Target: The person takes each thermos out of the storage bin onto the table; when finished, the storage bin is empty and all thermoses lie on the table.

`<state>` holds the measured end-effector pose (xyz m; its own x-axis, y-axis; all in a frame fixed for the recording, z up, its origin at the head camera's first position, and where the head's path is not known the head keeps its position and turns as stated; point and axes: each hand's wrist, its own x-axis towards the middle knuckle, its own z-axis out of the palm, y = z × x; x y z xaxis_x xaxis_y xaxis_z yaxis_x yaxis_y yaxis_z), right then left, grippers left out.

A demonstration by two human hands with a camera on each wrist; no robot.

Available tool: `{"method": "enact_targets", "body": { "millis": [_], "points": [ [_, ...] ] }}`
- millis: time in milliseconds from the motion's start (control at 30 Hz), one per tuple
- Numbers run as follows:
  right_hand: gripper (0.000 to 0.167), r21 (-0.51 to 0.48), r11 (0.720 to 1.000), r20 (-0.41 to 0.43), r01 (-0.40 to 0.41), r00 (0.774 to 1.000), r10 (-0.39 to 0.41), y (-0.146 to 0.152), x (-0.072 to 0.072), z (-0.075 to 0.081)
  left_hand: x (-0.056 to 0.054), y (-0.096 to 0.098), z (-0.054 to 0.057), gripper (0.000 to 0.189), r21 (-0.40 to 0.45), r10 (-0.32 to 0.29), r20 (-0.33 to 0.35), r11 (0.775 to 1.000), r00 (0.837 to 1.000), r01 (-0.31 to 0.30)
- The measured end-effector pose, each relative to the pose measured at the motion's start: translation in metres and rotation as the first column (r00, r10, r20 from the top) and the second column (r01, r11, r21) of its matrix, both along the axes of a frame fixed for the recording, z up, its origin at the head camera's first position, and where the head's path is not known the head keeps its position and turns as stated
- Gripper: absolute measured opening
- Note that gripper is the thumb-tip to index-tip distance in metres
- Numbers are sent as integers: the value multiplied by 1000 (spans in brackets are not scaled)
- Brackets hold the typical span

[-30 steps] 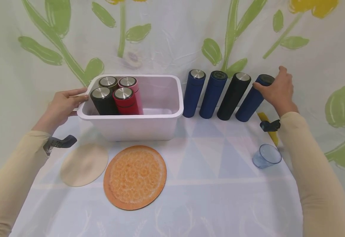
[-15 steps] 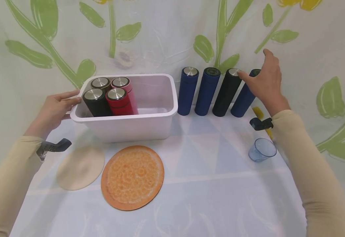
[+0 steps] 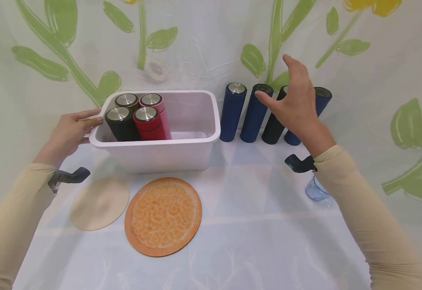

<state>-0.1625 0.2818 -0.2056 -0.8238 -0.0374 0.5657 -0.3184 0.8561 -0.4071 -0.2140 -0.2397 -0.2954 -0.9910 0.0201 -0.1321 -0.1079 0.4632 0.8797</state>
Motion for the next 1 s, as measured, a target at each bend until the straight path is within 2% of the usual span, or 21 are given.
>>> {"method": "enact_targets", "body": {
  "millis": [167, 467, 800, 1000],
  "points": [
    [88, 15, 999, 4, -31, 1000, 31, -20, 4, 0, 0, 0, 0, 61, 2, 9, 3, 1000, 1000, -9],
    [88, -25, 992, 35, -121, 992, 122, -51, 10, -8, 2, 1, 2, 60, 7, 15, 1, 1000, 1000, -15],
    [85, -97, 964, 38, -248, 967, 252, -81, 9, -25, 3, 2, 3, 58, 13, 11, -20, 1000, 1000, -10],
    [86, -145, 945, 61, -293, 951, 304, -98, 9, -34, 3, 1, 1, 57, 26, 10, -19, 1000, 1000, -9]
  ]
}}
